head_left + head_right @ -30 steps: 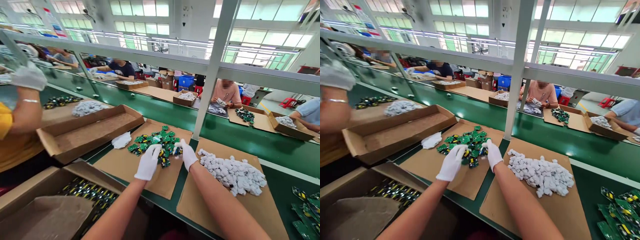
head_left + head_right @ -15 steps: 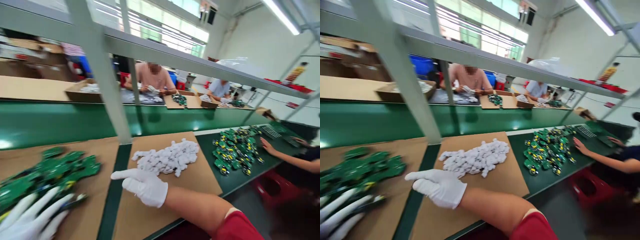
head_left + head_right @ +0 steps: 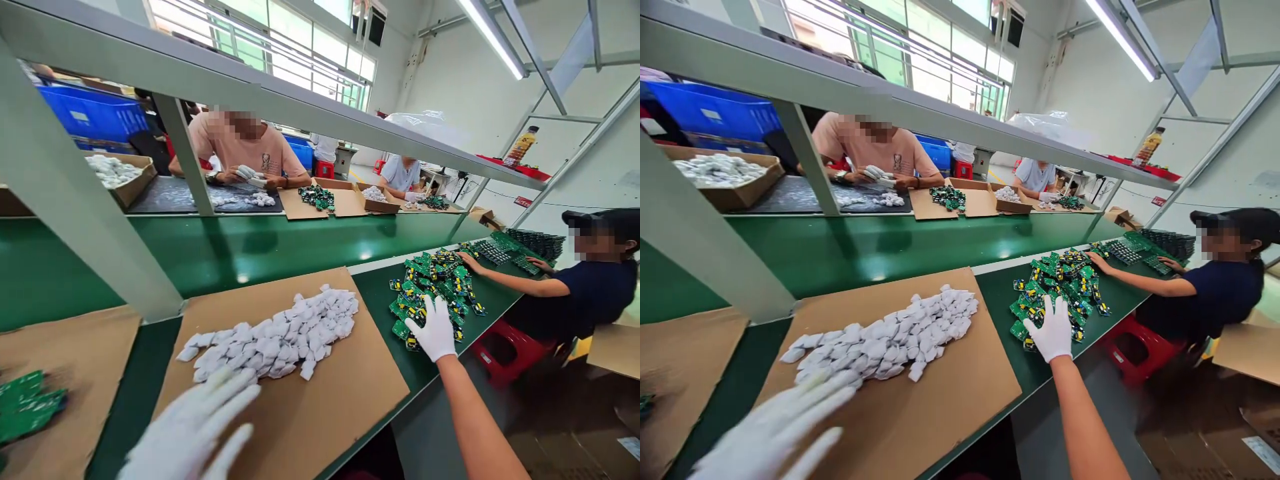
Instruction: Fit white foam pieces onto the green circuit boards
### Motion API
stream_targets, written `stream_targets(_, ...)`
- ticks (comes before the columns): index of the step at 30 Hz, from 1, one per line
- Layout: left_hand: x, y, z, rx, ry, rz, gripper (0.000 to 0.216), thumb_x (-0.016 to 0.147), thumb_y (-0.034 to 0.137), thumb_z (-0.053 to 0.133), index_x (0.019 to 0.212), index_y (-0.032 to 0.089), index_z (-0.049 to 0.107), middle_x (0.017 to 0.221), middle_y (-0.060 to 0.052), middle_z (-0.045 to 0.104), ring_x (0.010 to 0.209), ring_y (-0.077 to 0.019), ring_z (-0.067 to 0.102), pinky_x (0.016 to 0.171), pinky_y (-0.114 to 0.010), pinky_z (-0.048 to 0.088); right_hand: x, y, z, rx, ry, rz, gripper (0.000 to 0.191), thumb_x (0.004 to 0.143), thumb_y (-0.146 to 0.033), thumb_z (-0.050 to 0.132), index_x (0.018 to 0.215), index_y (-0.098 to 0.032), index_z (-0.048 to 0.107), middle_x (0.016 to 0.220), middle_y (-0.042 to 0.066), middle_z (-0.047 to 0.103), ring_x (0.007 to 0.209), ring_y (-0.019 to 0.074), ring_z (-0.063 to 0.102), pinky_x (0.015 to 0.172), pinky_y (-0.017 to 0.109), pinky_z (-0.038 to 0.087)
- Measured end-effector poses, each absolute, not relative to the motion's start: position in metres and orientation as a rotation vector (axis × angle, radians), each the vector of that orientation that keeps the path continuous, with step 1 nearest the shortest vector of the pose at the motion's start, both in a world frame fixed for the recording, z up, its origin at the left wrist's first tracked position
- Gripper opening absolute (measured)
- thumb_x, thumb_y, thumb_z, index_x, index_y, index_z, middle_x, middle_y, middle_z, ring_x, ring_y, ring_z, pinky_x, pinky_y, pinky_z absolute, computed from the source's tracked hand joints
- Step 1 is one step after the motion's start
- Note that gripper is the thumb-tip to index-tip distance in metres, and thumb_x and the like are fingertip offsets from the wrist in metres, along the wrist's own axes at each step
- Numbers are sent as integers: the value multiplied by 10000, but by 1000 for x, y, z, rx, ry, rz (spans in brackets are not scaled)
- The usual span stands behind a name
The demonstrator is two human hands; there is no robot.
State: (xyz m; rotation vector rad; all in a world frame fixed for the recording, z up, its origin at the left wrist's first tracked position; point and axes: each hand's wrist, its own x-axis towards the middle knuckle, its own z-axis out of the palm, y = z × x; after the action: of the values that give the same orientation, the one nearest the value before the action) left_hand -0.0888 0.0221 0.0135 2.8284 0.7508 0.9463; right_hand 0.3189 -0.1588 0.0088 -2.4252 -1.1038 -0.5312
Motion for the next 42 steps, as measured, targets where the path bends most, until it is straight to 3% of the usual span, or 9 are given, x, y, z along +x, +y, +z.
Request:
stream_targets(8,1,-16,22,2970,159,811,322,773,205,519,1052,298,651,1059,5,693,939,-193,657,786,-282,537,306,-162,-21,-2425,-1160,-497,539,819,-399,563,1290,-145,496,1255,139,547,1202,312,433,1017,460,331)
stream_targets(15,2,-20,16,2939,52,840,436,649,23,414,908,264,668,992,23,712,924,-183,654,811,-303,510,343,-162,2,-2368,-1144,-360,392,828,-369,539,1173,-188,585,1134,90,623,1043,219,570,911,345,443)
stream_targets(20,3,-21,19,2907,38,876,420,658,25,412,909,266,649,974,29,714,938,-172,648,831,-293,499,372,-141,16,-2420,-1081,-297,495,778,-414,592,1221,-193,574,1300,125,517,1211,268,459,989,381,360)
stream_targets(24,3,-18,18,2937,-9,989,412,668,22,395,909,255,635,946,26,718,903,-167,656,783,-284,510,372,-121,13,-2461,-1031,-216,638,649,-381,719,1249,-246,549,1110,106,628,1039,297,567,910,421,389)
stream_targets(31,1,-17,20,2877,-33,934,388,694,31,413,932,257,619,958,21,710,907,-147,646,830,-256,493,356,-118,10,-2220,-947,-193,462,611,-261,712,1063,-196,636,1133,116,563,1089,280,495,980,414,346)
stream_targets(34,1,-18,24,2812,-21,911,374,705,26,420,923,259,616,937,16,703,899,-141,641,849,-247,481,355,-120,21,-2052,-870,-124,455,591,-327,721,1009,-174,628,1103,116,568,1083,280,490,992,426,347)
stream_targets(37,-1,-17,23,2798,-59,929,365,720,34,438,948,262,609,936,15,697,889,-136,639,859,-239,476,348,-123,40,-1881,-755,12,545,639,-499,666,1064,-171,574,1060,110,588,982,274,545,894,451,427)
stream_targets(40,-4,-14,18,2772,-7,1022,364,763,71,468,1028,282,601,1000,14,690,944,-145,633,868,-248,485,319,-124,63,-1691,-770,332,572,719,-614,542,1120,-207,521,947,66,624,774,216,612,659,370,513)
stream_targets(42,-4,-14,19,2651,254,1067,373,801,145,510,1141,288,566,1090,-12,667,998,-171,622,868,-271,503,284,-121,73,-1568,-851,616,582,678,-626,598,1082,-213,537,862,47,638,683,193,626,564,321,517)
